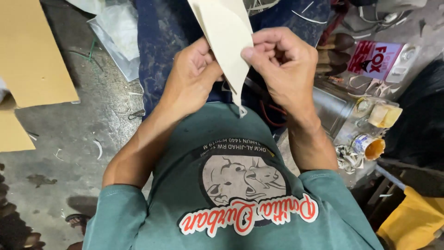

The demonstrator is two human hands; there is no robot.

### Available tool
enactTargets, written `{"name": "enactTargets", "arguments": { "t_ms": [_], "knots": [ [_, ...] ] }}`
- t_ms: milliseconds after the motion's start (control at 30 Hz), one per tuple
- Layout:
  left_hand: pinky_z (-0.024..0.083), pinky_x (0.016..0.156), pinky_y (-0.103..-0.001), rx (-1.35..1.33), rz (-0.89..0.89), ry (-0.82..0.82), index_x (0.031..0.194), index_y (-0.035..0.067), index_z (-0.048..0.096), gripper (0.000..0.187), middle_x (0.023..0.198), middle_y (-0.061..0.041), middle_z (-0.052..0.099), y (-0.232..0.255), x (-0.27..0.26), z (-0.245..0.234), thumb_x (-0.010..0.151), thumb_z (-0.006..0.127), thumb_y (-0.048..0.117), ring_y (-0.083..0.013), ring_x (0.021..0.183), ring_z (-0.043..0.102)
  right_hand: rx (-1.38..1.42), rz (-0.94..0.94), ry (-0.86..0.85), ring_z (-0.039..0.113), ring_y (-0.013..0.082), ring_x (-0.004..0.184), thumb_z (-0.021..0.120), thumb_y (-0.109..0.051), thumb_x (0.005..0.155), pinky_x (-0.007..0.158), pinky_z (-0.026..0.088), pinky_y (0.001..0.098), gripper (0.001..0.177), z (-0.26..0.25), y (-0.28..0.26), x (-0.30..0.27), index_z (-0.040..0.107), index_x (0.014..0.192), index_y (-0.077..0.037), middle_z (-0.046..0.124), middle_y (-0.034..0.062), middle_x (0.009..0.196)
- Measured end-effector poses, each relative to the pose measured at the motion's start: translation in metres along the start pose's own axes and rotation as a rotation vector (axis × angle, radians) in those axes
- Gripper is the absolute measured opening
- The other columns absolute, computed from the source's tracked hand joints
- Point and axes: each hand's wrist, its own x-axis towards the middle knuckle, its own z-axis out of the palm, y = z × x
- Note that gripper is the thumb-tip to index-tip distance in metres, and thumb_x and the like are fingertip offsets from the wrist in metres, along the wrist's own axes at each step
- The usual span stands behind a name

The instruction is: Cutting out curved pattern pieces from a white material using scissors in a workshop.

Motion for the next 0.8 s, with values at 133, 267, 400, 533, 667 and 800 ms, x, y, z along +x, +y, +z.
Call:
{"name": "enactTargets", "arguments": {
  "t_ms": [133, 267, 400, 533, 667, 800],
  "knots": [
    [0.061, 0.091, -0.028, -0.099, -0.065, -0.068, 0.139, -0.005, 0.051, 0.043, 0.121, -0.021, 0.071, 0.003, -0.005, -0.008, 0.097, 0.044, -0.011, -0.0224, 0.103, 0.073, -0.007, 0.040, -0.002, 0.051, 0.0070, 0.072, 0.074, 0.010, 0.099, 0.066, 0.042, 0.0171, 0.012, 0.007, -0.002, 0.005, 0.067, 0.109, 0.008, 0.065, 0.0070, 0.088],
    [0.060, 0.092, -0.028, -0.128, -0.060, -0.114, 0.141, -0.007, 0.049, 0.048, 0.124, -0.024, 0.069, 0.004, -0.006, -0.011, 0.095, 0.040, -0.012, -0.0240, 0.105, 0.072, -0.064, 0.011, -0.034, 0.050, 0.0086, 0.073, 0.074, 0.008, 0.099, 0.066, 0.043, 0.0189, 0.013, 0.005, -0.002, 0.003, 0.068, 0.110, 0.009, 0.063, 0.0069, 0.087],
    [0.061, 0.096, -0.031, -0.126, -0.067, -0.124, 0.143, -0.005, 0.048, 0.052, 0.126, -0.025, 0.069, 0.002, -0.006, -0.013, 0.092, 0.039, -0.014, -0.0268, 0.108, 0.073, -0.089, 0.009, -0.022, 0.050, 0.0092, 0.074, 0.074, 0.009, 0.099, 0.067, 0.044, 0.0195, 0.013, 0.007, -0.006, 0.003, 0.067, 0.110, 0.010, 0.063, 0.0071, 0.086],
    [0.060, 0.098, -0.032, -0.193, -0.053, -0.134, 0.145, -0.007, 0.044, 0.050, 0.133, -0.027, 0.066, 0.002, -0.007, -0.011, 0.095, 0.040, -0.013, -0.0282, 0.114, 0.071, -0.108, -0.030, -0.020, 0.049, 0.0097, 0.073, 0.074, 0.011, 0.098, 0.067, 0.043, 0.0201, 0.013, 0.008, -0.008, 0.002, 0.068, 0.109, 0.011, 0.061, 0.0069, 0.085],
    [0.059, 0.097, -0.032, -0.224, -0.062, -0.115, 0.146, -0.007, 0.043, 0.053, 0.134, -0.028, 0.065, 0.005, -0.010, -0.009, 0.094, 0.039, -0.013, -0.0298, 0.116, 0.069, -0.089, -0.019, -0.015, 0.048, 0.0098, 0.074, 0.074, 0.012, 0.098, 0.068, 0.043, 0.0203, 0.013, 0.009, -0.009, 0.000, 0.067, 0.109, 0.011, 0.060, 0.0065, 0.085],
    [0.056, 0.088, -0.024, -0.136, 0.002, -0.118, 0.142, -0.011, 0.044, 0.052, 0.124, -0.026, 0.069, 0.010, -0.012, -0.007, 0.091, 0.049, -0.014, -0.0218, 0.101, 0.069, -0.104, -0.024, -0.010, 0.048, 0.0100, 0.073, 0.074, 0.012, 0.098, 0.068, 0.043, 0.0206, 0.014, 0.011, -0.014, 0.000, 0.067, 0.109, 0.011, 0.060, 0.0065, 0.085]
  ]
}}
